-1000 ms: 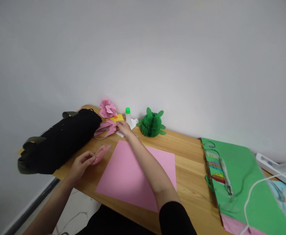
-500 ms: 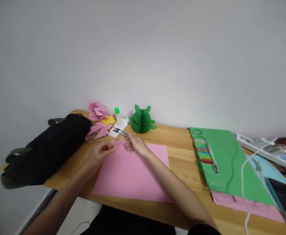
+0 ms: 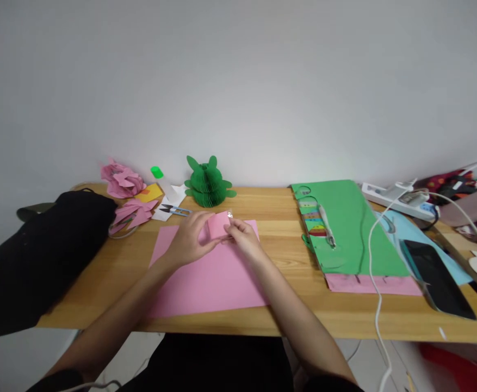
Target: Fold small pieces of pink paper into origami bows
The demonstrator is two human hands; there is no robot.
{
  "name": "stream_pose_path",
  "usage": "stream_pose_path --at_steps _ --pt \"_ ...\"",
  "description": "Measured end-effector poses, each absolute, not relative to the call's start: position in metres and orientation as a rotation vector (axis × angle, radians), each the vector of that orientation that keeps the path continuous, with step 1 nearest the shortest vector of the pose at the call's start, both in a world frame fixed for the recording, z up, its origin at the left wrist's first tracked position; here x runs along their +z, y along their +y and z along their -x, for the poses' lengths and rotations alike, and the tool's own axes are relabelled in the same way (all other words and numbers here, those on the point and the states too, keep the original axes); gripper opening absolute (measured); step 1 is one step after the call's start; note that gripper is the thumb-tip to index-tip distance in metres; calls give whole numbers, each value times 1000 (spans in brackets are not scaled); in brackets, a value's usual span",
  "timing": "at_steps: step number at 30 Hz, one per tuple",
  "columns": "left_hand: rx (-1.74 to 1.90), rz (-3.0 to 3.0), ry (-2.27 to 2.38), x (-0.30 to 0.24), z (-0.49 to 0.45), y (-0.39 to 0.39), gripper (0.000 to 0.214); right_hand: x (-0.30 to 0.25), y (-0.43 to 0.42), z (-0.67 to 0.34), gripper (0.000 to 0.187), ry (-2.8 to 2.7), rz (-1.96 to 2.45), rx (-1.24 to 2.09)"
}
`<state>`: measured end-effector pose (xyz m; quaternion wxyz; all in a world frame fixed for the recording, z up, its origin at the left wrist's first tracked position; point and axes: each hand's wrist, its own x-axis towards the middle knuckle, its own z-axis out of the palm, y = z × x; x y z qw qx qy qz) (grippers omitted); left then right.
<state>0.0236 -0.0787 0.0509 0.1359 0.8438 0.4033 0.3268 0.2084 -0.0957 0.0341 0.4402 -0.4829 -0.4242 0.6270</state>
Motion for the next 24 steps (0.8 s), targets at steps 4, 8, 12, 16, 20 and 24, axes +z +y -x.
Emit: stream_pose_path --at_steps 4,8,12,16,20,24 --pt "946 -2430 1224 39 -24 -81 61 26 -103 -204 34 -1095 1185 1508" --pt "964 -2412 1216 33 -20 -84 57 21 -108 -205 32 -1131 1195 1401" --pt "1009 -2405 1219 32 -15 -85 55 19 -109 -213 28 -1193 1226 1226" --pt "1029 -2445 1187 31 -14 -85 54 20 -109 -220 23 -1304 1251 1125" --pt "1024 -2489 1178 32 -14 -85 52 23 -110 -220 21 -1379 1275 1096" --pt "994 -2539 1169 34 -14 -87 50 27 -111 -220 20 -1386 1316 1083"
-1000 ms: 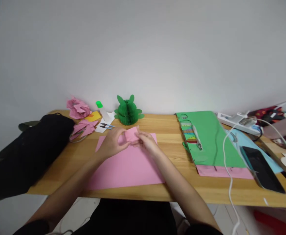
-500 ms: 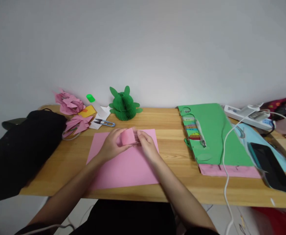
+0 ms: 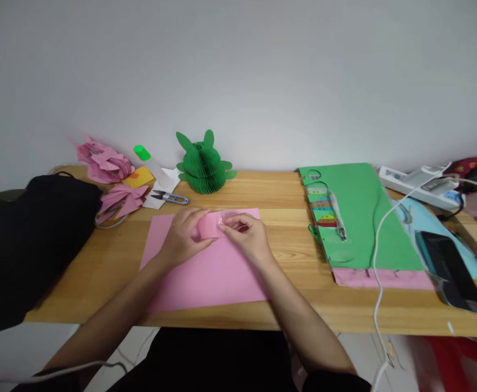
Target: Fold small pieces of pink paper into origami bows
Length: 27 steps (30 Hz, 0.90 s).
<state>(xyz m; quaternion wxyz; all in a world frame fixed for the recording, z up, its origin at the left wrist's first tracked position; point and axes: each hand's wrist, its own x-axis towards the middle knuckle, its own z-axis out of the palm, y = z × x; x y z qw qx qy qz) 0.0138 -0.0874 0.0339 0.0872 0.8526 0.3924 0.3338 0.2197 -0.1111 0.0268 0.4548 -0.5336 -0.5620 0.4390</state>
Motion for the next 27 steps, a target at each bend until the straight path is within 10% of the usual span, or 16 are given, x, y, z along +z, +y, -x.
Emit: stream_pose_path --at_steps 27 --pt "1044 -2678 1268 32 -17 -93 52 36 -118 -214 18 -1320 1305 930"
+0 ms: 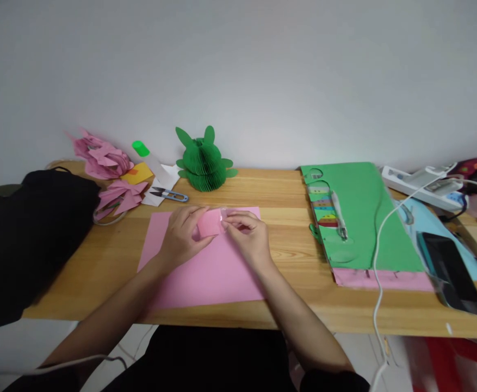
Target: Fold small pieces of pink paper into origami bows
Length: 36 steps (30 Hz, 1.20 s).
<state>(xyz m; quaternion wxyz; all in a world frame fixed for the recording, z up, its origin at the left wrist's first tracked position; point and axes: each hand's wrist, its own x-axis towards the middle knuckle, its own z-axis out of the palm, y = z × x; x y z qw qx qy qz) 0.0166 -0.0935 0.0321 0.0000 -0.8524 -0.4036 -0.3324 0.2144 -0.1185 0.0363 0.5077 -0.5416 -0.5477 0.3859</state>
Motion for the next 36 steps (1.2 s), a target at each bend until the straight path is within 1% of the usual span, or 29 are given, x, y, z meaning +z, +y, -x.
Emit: stream_pose_path --at_steps 19,27,36 --pt "-1051 2692 -1277 32 -16 -93 49 33 -116 -214 17 -1275 1288 1080" --pt "-1086 2689 -1253 30 -17 -92 51 29 -114 -215 19 -1289 1291 1092" --pt "-1106 2746 -1369 30 -17 -93 49 23 -114 -218 19 -1348 1273 1083"
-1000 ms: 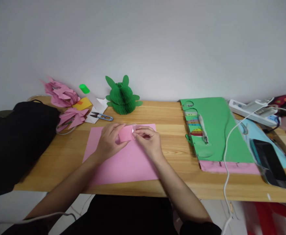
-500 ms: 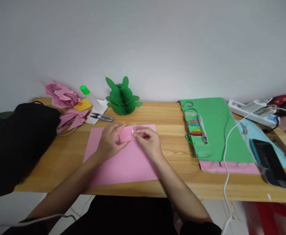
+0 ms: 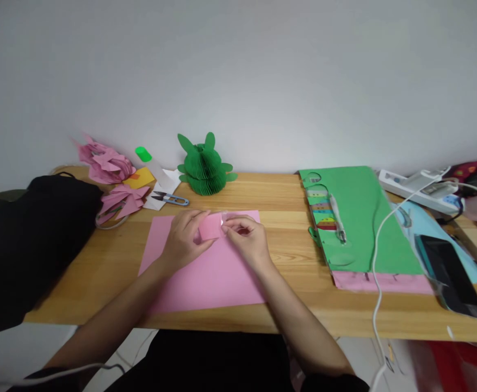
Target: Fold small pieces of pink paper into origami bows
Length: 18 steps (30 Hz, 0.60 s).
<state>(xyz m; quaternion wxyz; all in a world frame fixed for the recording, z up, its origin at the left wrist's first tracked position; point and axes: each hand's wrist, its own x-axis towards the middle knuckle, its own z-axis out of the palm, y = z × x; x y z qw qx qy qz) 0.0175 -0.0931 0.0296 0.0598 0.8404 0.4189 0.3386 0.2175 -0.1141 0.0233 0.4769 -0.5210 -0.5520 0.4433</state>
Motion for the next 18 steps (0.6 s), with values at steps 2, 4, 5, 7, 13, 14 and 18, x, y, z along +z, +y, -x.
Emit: stream_pose_path --at_steps 2,4,5,7,13,14,18 --pt "1018 -2492 1274 28 -18 -93 48 19 -113 -218 21 -1351 1271 1088" --pt "1009 -2425 1281 27 -18 -92 48 15 -112 -218 25 -1351 1270 1082" --pt "1006 -2386 1284 26 -18 -91 48 13 -111 -217 28 -1352 1269 1073" --pt "1007 -2297 1284 25 -18 -89 50 11 -108 -216 32 -1367 1262 1041" --pt "1025 -1961 1137 19 -18 -81 52 22 -97 -215 33 -1529 1197 851" --pt "1015 -1897 1081 19 -18 -80 51 27 -96 -216 32 -1571 1175 812" --pt "938 -1640 803 31 -14 -76 55 57 -107 -224 26 -1752 1058 652"
